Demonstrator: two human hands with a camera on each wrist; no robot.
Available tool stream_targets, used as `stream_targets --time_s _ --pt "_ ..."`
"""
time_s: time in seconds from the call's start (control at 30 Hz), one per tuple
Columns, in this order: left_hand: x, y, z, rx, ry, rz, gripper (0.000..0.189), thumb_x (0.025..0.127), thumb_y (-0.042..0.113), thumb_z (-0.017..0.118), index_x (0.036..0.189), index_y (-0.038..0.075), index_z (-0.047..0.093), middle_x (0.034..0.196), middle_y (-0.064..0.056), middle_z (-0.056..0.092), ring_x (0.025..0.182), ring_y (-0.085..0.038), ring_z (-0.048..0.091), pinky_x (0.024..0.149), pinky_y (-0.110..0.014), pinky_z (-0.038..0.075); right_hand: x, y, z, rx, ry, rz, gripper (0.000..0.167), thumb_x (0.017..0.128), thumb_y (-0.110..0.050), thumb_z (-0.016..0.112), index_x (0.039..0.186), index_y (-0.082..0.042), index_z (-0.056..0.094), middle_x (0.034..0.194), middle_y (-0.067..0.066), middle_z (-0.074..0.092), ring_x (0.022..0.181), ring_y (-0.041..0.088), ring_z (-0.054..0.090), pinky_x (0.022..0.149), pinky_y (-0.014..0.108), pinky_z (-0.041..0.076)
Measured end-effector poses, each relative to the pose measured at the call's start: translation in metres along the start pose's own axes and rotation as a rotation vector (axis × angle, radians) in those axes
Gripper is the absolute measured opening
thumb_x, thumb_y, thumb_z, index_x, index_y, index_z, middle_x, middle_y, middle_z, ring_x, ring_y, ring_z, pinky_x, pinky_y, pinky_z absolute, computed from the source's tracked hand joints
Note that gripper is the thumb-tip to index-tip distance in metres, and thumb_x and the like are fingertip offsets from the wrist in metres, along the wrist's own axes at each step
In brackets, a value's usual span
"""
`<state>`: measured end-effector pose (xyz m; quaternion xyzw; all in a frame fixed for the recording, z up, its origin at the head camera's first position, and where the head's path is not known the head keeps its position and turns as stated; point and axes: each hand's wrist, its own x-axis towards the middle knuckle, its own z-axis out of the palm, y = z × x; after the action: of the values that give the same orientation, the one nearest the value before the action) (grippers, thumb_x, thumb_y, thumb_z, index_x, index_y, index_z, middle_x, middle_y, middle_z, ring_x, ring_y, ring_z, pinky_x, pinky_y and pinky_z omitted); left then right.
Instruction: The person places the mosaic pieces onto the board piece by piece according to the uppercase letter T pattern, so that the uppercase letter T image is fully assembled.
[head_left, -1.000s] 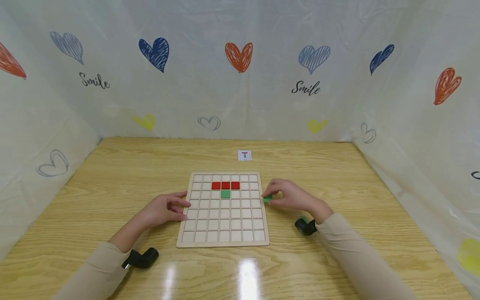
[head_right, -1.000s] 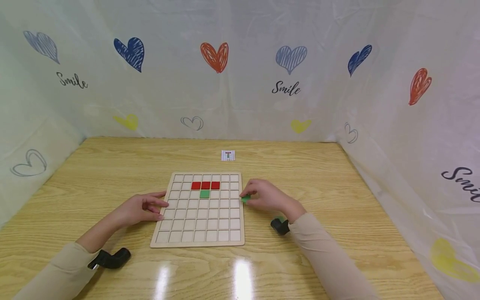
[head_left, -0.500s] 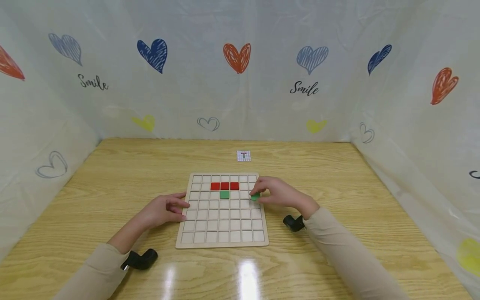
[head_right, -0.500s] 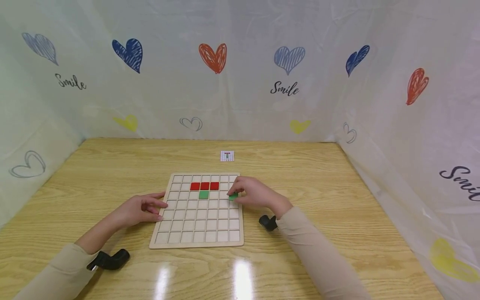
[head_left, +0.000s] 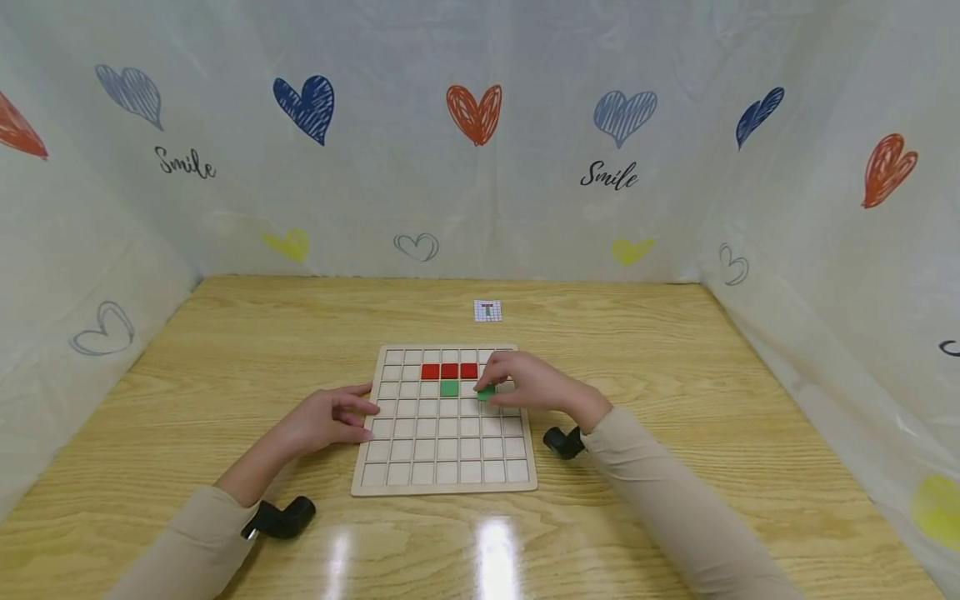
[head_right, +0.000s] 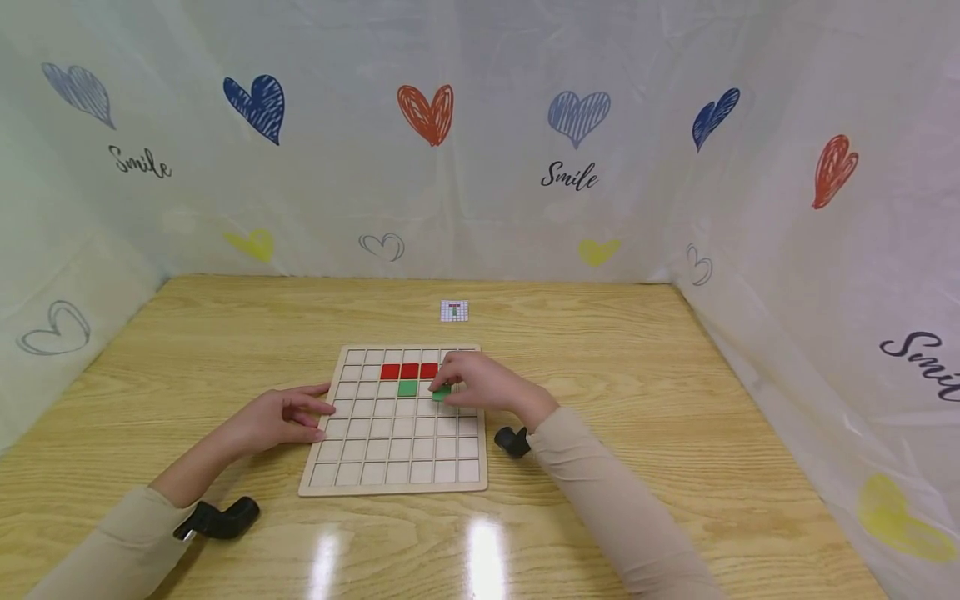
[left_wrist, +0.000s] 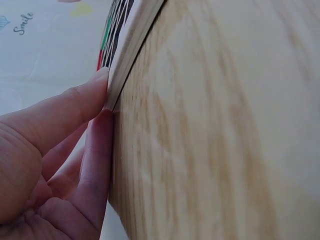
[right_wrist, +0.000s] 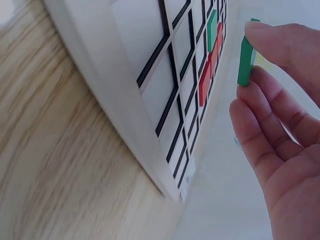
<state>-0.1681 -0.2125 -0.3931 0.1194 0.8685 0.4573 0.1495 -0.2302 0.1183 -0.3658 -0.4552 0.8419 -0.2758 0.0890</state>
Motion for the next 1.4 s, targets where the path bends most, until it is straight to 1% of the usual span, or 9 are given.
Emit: stream_targets --time_s 0.23,0.53,0.63,0.67,0.77,1.0,1.07,1.23,1.4 --pt "-0.001 0.0 0.0 -0.011 0.002 0.006 0.035 0.076 0.01 0.077 0.108 -0.002 0.067 0.144 -0.023 0.033 0.088 -0.017 0.061 0.073 -0.024 0.049 0.01 -0.002 0.006 -0.004 -0.022 -0.03 0.018 0.082 -0.003 0.07 0.099 -0.007 0.072 0.092 0.003 0.059 0.086 0.018 0.056 0.078 0.028 0.047" --pt "0.0 0.0 0.0 -0.001 0.0 0.005 0.036 0.076 0.012 0.077 0.108 -0.001 0.067 0.143 -0.023 0.034 0.088 -0.017 0.062 0.074 -0.024 0.049 0.025 -0.008 0.012 0.007 -0.042 -0.057 0.016 0.082 -0.005 0.07 0.098 -0.006 0.072 0.089 0.001 0.058 0.084 0.018 0.055 0.076 0.025 0.045" --pt "-0.001 0.0 -0.001 -0.006 -0.004 0.025 0.037 0.076 0.014 0.078 0.108 -0.001 0.068 0.143 -0.024 0.034 0.087 -0.015 0.062 0.074 -0.025 0.049 0.03 -0.01 0.014 0.003 -0.052 -0.066 0.016 0.082 -0.006 0.07 0.098 -0.005 0.072 0.089 0.0 0.057 0.083 0.018 0.054 0.076 0.024 0.045" --pt "-0.002 0.0 -0.001 0.0 -0.004 0.044 0.036 0.076 0.015 0.078 0.107 -0.002 0.068 0.142 -0.025 0.034 0.086 -0.015 0.062 0.073 -0.025 0.049 0.031 -0.011 0.015 0.006 -0.055 -0.069 0.016 0.082 -0.006 0.07 0.098 -0.005 0.072 0.089 0.0 0.057 0.083 0.018 0.054 0.076 0.024 0.045" --pt "-0.003 0.001 -0.001 -0.004 -0.008 0.059 0.036 0.076 0.016 0.078 0.107 -0.002 0.068 0.142 -0.026 0.034 0.085 -0.014 0.062 0.072 -0.025 0.05 0.036 -0.012 0.018 0.007 -0.064 -0.062 0.016 0.082 -0.006 0.071 0.098 -0.005 0.072 0.089 0.0 0.057 0.083 0.016 0.054 0.076 0.023 0.044" --pt "-0.002 0.003 -0.001 -0.011 -0.003 0.006 0.035 0.077 0.01 0.077 0.108 -0.003 0.067 0.143 -0.024 0.033 0.088 -0.017 0.062 0.073 -0.024 0.049 0.045 -0.015 0.025 0.016 -0.099 -0.02 0.018 0.082 -0.01 0.072 0.1 -0.007 0.072 0.088 -0.001 0.055 0.083 0.014 0.052 0.077 0.021 0.043" --pt "-0.002 0.003 0.0 -0.006 -0.003 0.009 0.035 0.077 0.009 0.076 0.108 -0.003 0.067 0.143 -0.024 0.033 0.088 -0.018 0.062 0.072 -0.024 0.049 0.047 -0.016 0.027 0.016 -0.108 -0.013 0.017 0.082 -0.009 0.072 0.099 -0.007 0.072 0.089 -0.001 0.056 0.083 0.013 0.053 0.077 0.021 0.044" --pt "-0.003 0.004 0.0 -0.005 -0.006 0.02 0.035 0.077 0.009 0.076 0.108 -0.004 0.066 0.143 -0.025 0.033 0.088 -0.019 0.062 0.073 -0.025 0.049 0.049 -0.017 0.029 -0.005 -0.129 -0.014 0.017 0.082 -0.008 0.072 0.098 -0.006 0.072 0.089 0.001 0.058 0.079 0.012 0.051 0.072 0.02 0.043" --pt "-0.002 0.004 -0.001 0.005 0.002 -0.004 0.035 0.076 0.01 0.077 0.107 -0.002 0.067 0.143 -0.023 0.034 0.087 -0.016 0.062 0.074 -0.025 0.048 0.049 -0.018 0.029 -0.001 -0.139 -0.014 0.016 0.081 -0.007 0.073 0.096 -0.006 0.072 0.089 0.0 0.057 0.077 0.012 0.05 0.069 0.019 0.042"
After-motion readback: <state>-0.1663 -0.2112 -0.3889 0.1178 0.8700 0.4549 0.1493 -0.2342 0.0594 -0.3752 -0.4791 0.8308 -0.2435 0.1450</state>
